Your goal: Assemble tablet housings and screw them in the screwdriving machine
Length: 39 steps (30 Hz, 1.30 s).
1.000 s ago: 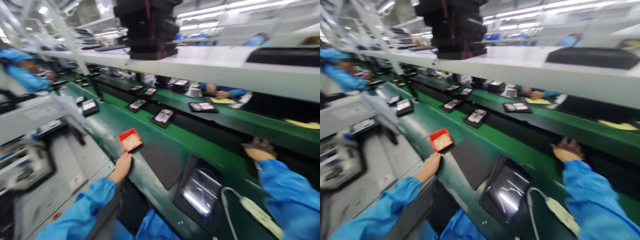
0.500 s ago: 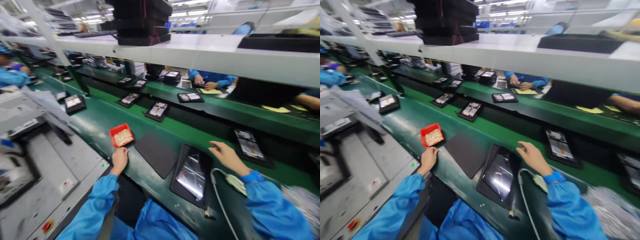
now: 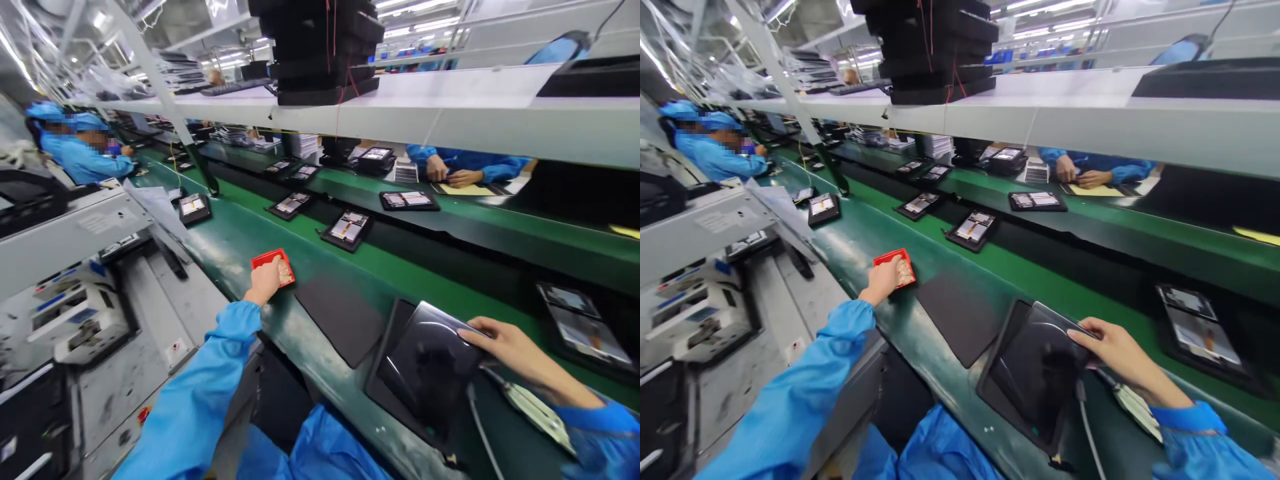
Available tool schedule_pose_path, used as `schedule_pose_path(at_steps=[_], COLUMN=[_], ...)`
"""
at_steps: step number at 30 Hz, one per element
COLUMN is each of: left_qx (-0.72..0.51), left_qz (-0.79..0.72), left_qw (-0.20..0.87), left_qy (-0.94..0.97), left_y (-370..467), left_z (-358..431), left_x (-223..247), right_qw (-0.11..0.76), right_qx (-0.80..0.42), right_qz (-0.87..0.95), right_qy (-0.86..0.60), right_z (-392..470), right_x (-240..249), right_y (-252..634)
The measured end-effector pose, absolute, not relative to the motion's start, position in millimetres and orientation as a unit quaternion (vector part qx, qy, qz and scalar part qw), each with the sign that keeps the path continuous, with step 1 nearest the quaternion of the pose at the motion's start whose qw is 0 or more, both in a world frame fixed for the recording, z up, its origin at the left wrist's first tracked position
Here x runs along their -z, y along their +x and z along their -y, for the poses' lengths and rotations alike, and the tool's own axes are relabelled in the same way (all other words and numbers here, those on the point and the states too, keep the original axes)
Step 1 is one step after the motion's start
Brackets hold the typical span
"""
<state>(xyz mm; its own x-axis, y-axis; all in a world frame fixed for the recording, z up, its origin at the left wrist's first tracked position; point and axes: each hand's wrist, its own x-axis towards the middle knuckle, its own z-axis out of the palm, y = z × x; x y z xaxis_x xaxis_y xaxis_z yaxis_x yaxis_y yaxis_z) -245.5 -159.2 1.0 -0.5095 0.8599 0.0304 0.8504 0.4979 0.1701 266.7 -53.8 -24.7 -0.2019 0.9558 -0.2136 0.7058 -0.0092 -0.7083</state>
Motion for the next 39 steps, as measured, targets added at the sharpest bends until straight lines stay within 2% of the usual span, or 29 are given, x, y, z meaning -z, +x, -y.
schedule_pose_path(at_steps=[2, 3, 6, 8, 11, 16, 20, 23, 28, 32, 35, 39], left_qx=[-0.122, -0.16, -0.313, -0.324, -0.338, -0.42, -0.552, -0.592, -0.646, -0.668, -0.668, -0.676], left_qz=[-0.855, -0.837, -0.663, -0.558, -0.574, -0.636, -0.541, -0.491, -0.501, -0.487, -0.47, -0.46], left_qw=[0.036, 0.048, 0.162, 0.236, 0.273, 0.332, 0.502, 0.594, 0.561, 0.551, 0.563, 0.561], left_qy=[0.504, 0.522, 0.66, 0.727, 0.694, 0.557, 0.388, 0.236, 0.126, 0.116, 0.125, 0.129], left_y=[-211, -182, -73, -10, 33, -8, -58, -96, -141, -137, -127, -116], left_z=[171, 182, 231, 260, 270, 232, 237, 264, 293, 285, 267, 243], left_x=[-6, -7, -1, 4, 11, 24, 33, 28, 16, 34, 58, 83], right_qw=[0.179, 0.185, 0.184, 0.186, 0.21, 0.171, 0.128, 0.129, 0.174, 0.251, 0.288, 0.265], right_qx=[-0.467, -0.478, -0.388, -0.312, -0.283, -0.145, -0.115, -0.111, -0.082, -0.055, -0.081, -0.221], right_qz=[0.635, 0.624, 0.654, 0.699, 0.756, 0.813, 0.818, 0.823, 0.807, 0.795, 0.822, 0.879], right_qy=[-0.589, -0.589, -0.623, -0.616, -0.551, -0.538, -0.549, -0.541, -0.558, -0.55, -0.485, -0.33], right_z=[68, 77, 98, 105, 100, 70, 60, 38, -62, -107, -71, 29], right_x=[6, -4, -35, -49, -49, 3, 41, 38, -16, -40, -21, 23], right_y=[256, 248, 214, 190, 170, 197, 235, 255, 262, 214, 155, 99])
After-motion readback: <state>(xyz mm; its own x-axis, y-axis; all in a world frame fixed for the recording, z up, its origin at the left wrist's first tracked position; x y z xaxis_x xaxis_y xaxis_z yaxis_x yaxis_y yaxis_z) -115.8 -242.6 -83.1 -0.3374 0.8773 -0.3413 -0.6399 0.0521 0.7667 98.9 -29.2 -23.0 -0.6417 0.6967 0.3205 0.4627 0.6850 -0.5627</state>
